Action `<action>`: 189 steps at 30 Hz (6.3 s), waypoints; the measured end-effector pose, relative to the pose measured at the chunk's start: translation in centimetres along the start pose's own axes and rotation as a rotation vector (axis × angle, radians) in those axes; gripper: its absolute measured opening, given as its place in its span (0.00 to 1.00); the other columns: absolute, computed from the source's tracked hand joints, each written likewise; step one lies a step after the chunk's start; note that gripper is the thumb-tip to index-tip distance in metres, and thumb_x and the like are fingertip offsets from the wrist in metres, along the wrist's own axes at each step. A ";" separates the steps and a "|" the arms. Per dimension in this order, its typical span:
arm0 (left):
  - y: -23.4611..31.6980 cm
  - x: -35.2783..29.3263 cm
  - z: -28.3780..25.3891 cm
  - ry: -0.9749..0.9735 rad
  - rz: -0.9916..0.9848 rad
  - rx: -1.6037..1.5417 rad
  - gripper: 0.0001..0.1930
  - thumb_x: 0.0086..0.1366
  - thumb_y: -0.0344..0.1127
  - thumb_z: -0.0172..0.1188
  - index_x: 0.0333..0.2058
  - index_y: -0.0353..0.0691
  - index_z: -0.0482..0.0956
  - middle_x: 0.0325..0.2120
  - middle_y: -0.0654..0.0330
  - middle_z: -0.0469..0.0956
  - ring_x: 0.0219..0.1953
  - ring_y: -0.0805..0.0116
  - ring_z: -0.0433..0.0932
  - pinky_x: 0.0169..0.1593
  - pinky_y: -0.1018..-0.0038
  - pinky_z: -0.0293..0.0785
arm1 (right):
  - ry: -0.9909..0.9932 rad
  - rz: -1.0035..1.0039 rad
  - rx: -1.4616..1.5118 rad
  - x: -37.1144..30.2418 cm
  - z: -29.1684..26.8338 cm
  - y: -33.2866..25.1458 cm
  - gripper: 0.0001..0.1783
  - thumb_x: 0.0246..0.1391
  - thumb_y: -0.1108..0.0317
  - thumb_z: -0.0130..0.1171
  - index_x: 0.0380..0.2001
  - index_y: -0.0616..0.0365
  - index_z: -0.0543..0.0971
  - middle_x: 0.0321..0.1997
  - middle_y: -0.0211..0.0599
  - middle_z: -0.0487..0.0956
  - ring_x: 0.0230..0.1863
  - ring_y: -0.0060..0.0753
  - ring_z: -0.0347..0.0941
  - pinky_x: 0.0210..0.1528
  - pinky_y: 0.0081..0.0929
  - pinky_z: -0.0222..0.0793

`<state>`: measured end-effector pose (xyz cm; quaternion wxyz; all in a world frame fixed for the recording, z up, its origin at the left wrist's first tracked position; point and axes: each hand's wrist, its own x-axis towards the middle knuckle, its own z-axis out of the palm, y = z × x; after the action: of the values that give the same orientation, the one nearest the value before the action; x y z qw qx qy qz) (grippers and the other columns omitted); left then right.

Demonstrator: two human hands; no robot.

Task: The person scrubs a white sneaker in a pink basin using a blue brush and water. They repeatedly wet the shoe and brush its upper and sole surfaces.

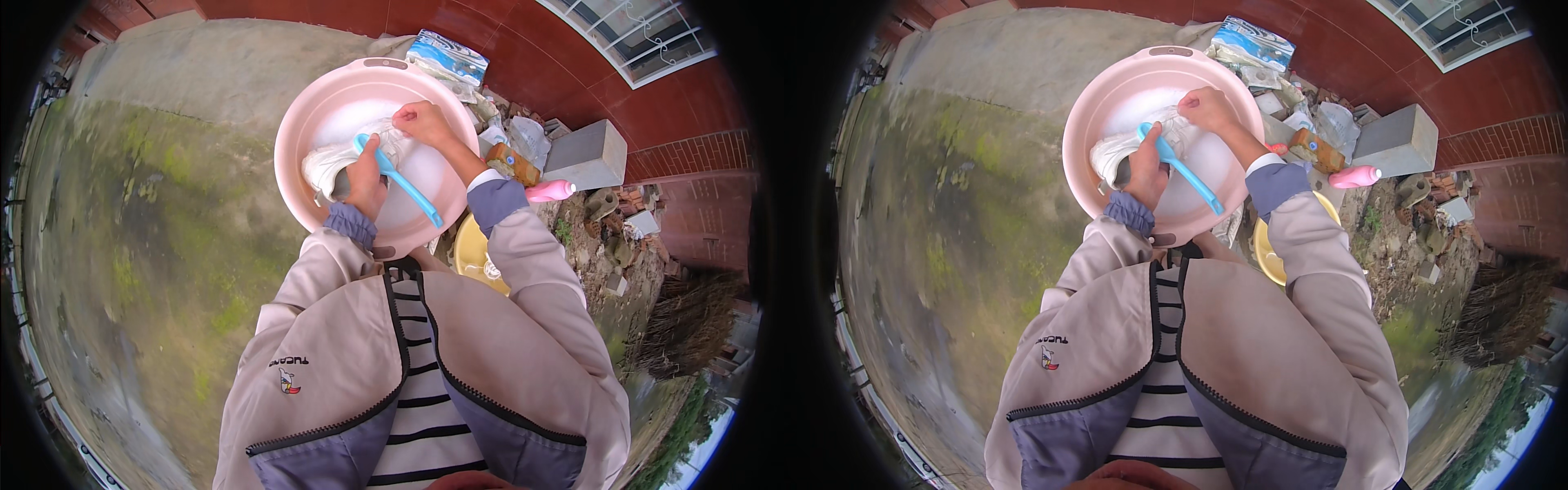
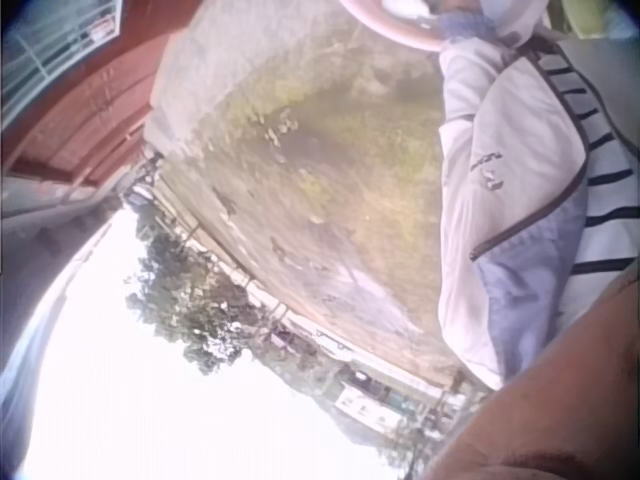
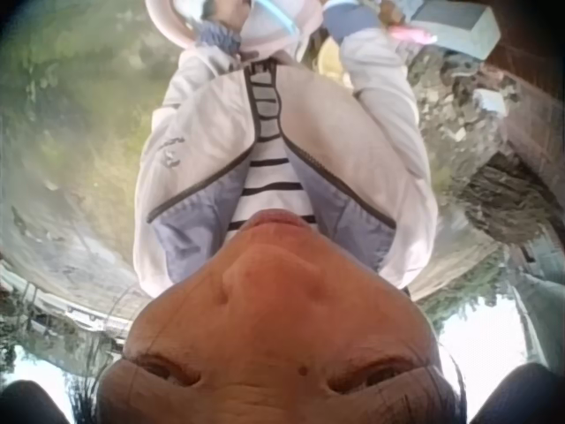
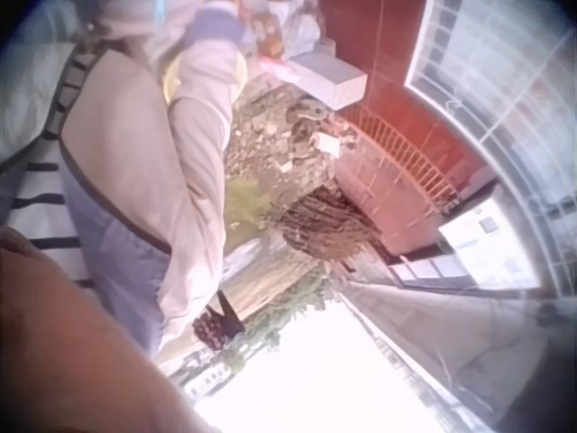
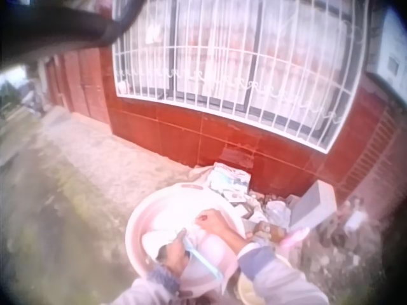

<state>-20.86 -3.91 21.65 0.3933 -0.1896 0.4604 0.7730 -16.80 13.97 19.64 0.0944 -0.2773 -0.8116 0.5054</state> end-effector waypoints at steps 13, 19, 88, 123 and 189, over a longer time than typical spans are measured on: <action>-0.3 0.3 -0.1 0.000 0.008 -0.003 0.18 0.62 0.39 0.69 0.42 0.31 0.77 0.32 0.61 0.76 0.29 0.70 0.75 0.32 0.68 0.74 | -0.011 -0.010 -0.009 -0.4 0.1 -0.3 0.14 0.44 0.62 0.73 0.32 0.60 0.86 0.28 0.36 0.85 0.29 0.25 0.80 0.35 0.25 0.76; -0.3 0.1 0.0 -0.008 0.015 -0.003 0.18 0.62 0.40 0.68 0.42 0.31 0.77 0.32 0.61 0.77 0.29 0.70 0.76 0.32 0.68 0.74 | -0.031 0.041 0.028 0.4 -0.1 0.1 0.15 0.43 0.62 0.73 0.32 0.60 0.86 0.29 0.36 0.85 0.29 0.25 0.80 0.36 0.26 0.76; -0.1 0.3 -0.2 -0.017 -0.003 0.034 0.16 0.64 0.38 0.68 0.43 0.35 0.75 0.35 0.62 0.75 0.35 0.69 0.76 0.39 0.68 0.75 | 0.070 -0.025 -0.057 -1.1 -1.2 1.3 0.10 0.52 0.66 0.68 0.34 0.61 0.86 0.27 0.29 0.82 0.26 0.19 0.75 0.29 0.21 0.71; 0.0 -0.1 0.0 -0.196 -0.011 -0.205 0.22 0.74 0.46 0.51 0.57 0.36 0.68 0.51 0.52 0.75 0.52 0.57 0.76 0.55 0.58 0.74 | 0.083 -0.067 -0.197 -11.6 0.6 -5.7 0.23 0.67 0.66 0.49 0.64 0.57 0.68 0.45 0.64 0.79 0.47 0.65 0.76 0.48 0.46 0.71; 0.6 -1.1 1.4 -0.744 0.008 -0.197 0.31 0.71 0.49 0.55 0.65 0.37 0.63 0.60 0.55 0.71 0.61 0.60 0.70 0.65 0.64 0.64 | 0.322 0.015 0.326 -14.5 -1.9 -7.4 0.27 0.69 0.61 0.50 0.69 0.49 0.66 0.19 0.21 0.67 0.17 0.13 0.59 0.18 0.21 0.58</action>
<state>-20.57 -3.35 23.41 0.5104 0.0689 0.2106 0.8309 -6.56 5.04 28.83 0.2625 -0.3413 -0.6917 0.5798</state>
